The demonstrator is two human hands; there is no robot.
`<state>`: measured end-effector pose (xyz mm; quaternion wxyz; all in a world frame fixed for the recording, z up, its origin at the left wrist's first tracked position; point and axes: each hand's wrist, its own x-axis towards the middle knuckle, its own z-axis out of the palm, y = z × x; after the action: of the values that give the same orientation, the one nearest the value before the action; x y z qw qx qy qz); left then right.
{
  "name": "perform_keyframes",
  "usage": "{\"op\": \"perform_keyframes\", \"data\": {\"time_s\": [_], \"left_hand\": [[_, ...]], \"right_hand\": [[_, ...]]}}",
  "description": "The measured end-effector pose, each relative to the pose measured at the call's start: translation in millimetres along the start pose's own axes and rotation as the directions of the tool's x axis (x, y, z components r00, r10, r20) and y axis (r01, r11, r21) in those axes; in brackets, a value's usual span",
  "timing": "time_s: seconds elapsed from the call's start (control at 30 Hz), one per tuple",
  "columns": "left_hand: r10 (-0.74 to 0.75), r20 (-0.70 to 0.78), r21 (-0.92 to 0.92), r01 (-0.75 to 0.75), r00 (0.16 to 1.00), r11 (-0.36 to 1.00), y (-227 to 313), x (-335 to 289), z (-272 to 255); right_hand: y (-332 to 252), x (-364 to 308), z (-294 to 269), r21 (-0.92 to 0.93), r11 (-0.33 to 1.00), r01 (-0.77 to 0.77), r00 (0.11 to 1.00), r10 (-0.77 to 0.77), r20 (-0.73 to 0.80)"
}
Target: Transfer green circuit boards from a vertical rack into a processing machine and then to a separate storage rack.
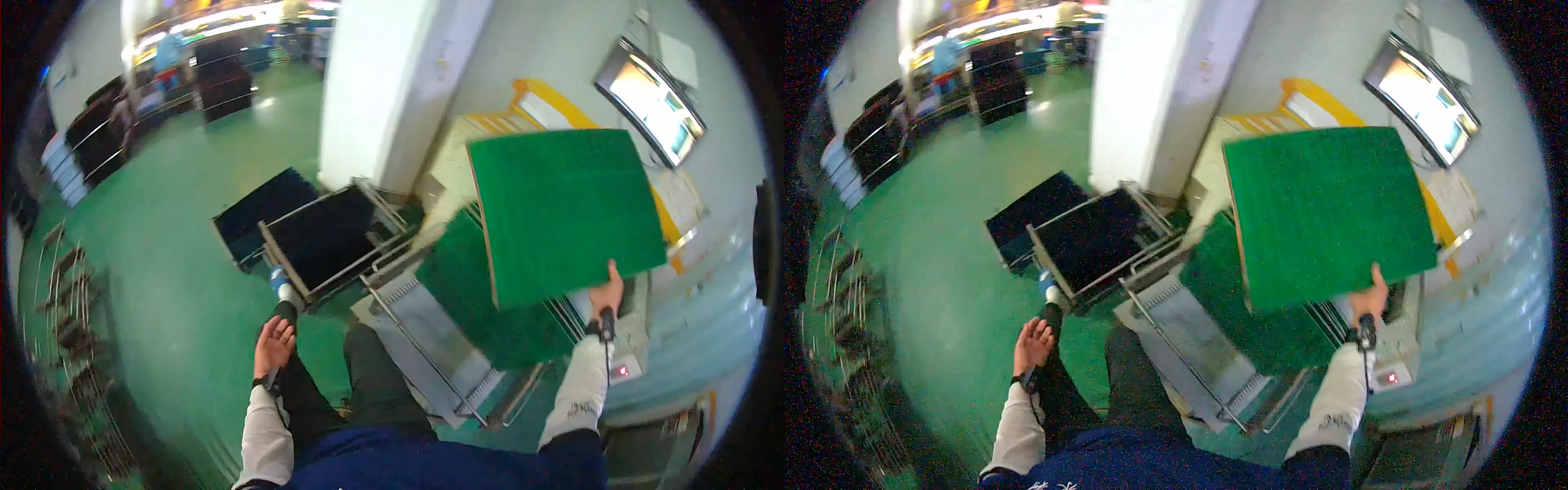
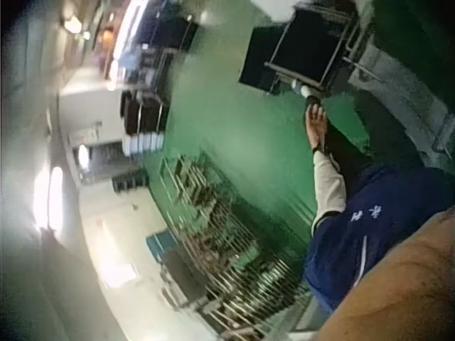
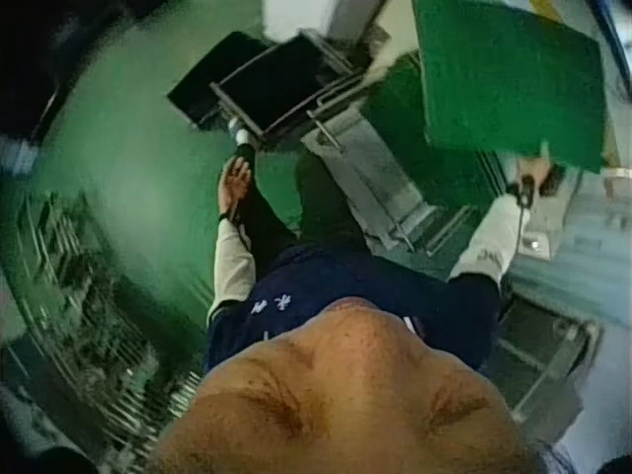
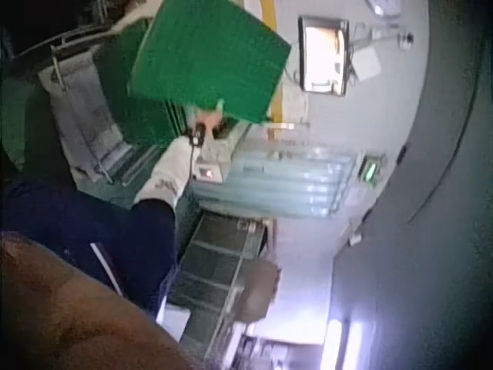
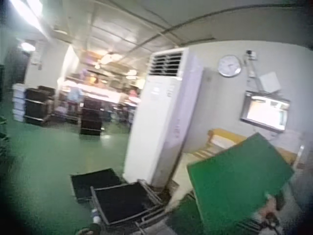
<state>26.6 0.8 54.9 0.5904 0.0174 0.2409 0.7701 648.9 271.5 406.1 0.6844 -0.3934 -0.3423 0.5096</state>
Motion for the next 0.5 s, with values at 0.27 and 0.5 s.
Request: {"op": "perform_keyframes", "data": {"time_s": [0.27, 0.5], "left_hand": [[-0.021, 0.027, 0.064, 0.019, 0.999, 0.998, -2.4, 8.0, -1.5], [-0.013, -0.014, 0.073, 0.014, 1.0, 0.997, -1.1, 7.4, 4.8]], "right_hand": [[58.0, 50.9, -21.2, 0.251, 0.961, -0.118, 0.99, 0.132, -0.04], [95.1, 101.6, -47.0, 0.271, 0.956, -0.112, 0.984, 0.145, -0.104]]}}
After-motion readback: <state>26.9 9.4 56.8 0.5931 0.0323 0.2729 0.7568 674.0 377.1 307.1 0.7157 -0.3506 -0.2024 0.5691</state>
